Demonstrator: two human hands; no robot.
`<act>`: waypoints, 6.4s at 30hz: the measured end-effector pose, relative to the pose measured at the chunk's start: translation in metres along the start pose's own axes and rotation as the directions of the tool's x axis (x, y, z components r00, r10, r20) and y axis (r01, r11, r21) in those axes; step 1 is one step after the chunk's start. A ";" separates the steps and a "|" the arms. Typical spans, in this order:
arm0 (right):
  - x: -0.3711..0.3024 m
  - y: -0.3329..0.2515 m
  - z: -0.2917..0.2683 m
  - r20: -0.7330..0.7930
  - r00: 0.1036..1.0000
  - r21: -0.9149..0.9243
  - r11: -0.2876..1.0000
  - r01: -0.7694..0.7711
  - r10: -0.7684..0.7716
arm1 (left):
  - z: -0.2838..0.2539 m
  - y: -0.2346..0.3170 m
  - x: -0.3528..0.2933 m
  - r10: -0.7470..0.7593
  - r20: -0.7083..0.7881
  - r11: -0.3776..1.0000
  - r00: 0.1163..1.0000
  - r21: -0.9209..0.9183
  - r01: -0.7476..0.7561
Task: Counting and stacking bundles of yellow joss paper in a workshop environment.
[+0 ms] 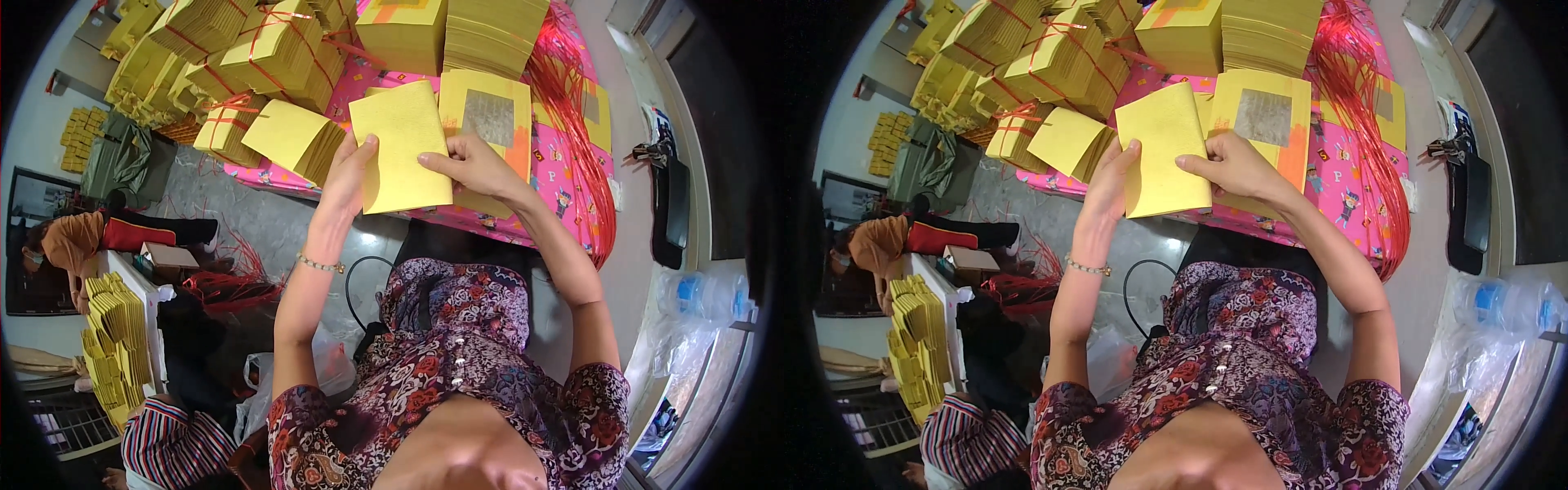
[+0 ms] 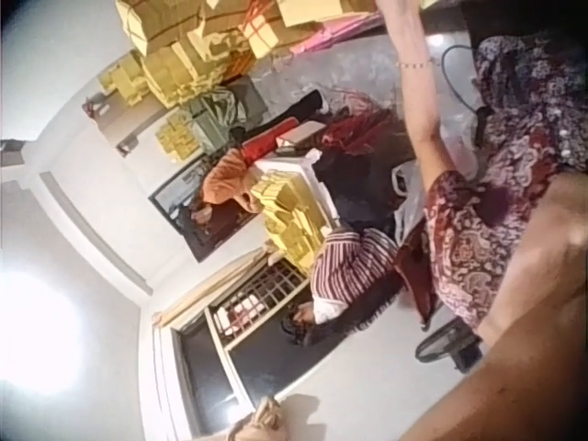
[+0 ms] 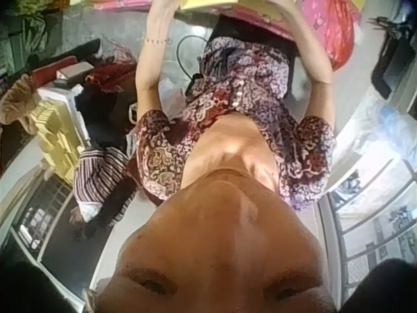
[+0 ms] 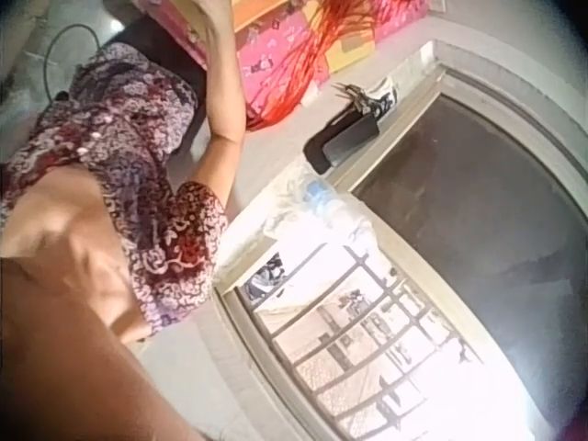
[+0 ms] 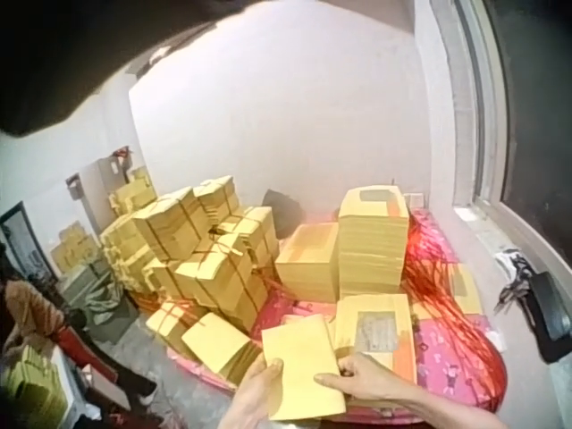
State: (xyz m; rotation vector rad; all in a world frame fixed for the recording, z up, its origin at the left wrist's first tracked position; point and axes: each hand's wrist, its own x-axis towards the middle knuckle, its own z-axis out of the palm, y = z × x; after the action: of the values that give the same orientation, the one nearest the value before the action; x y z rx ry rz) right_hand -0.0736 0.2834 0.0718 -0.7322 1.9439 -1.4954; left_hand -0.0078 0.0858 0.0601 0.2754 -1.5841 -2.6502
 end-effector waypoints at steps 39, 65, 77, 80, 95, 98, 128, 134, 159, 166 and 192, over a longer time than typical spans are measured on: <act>0.015 -0.003 0.035 0.089 0.996 -0.125 0.992 0.030 -0.019 | -0.031 -0.021 -0.059 0.325 -0.226 0.943 0.918 0.150 -0.297; 0.211 0.008 0.090 0.426 0.774 -0.634 0.455 0.625 -0.469 | -0.138 0.070 -0.018 0.340 -0.471 0.919 0.814 -0.018 -0.394; 0.232 0.032 0.078 0.308 0.757 -0.244 0.722 0.648 -0.576 | -0.184 0.024 0.057 0.215 -0.572 0.969 0.792 0.021 -0.248; 0.235 0.017 0.071 0.347 0.882 -0.017 0.939 0.345 -0.318 | -0.189 0.018 0.060 0.181 -0.614 0.977 0.768 0.024 -0.211; 0.254 0.033 0.079 0.117 0.990 -0.157 0.983 0.096 -0.078 | -0.196 0.006 0.063 0.316 -0.555 0.949 0.769 0.173 -0.264; 0.252 0.030 0.080 0.113 0.990 -0.197 0.975 0.107 -0.086 | -0.198 0.004 0.063 0.325 -0.579 0.946 0.747 0.191 -0.263; 0.247 0.026 0.114 0.317 0.910 -0.673 0.614 0.413 -0.266 | -0.203 0.008 0.052 0.637 0.122 -0.158 0.761 0.987 -0.026; 0.243 0.027 0.113 0.287 0.946 -0.702 0.638 0.317 -0.154 | -0.194 0.013 0.059 0.550 0.085 -0.190 0.831 0.981 0.025; 0.023 0.049 -0.116 -0.344 0.782 -0.648 0.734 0.203 -0.520 | -0.177 0.048 0.053 0.595 0.282 -0.234 0.753 0.957 -0.174; 0.014 0.109 -0.148 -0.596 0.690 -0.483 0.870 0.100 -0.410 | -0.043 -0.002 0.021 0.431 0.349 0.289 0.832 0.820 -0.494; 0.069 0.147 -0.171 -0.579 0.772 -0.331 0.941 0.071 -0.262 | 0.015 -0.076 0.027 0.103 0.378 0.482 0.920 0.790 -0.379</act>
State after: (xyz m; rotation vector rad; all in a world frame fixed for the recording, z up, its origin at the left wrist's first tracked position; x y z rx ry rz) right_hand -0.2565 0.3787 -0.0435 -0.5881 2.7039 -1.7272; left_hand -0.0327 0.1319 -0.0030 -0.3328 -2.6838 -1.5038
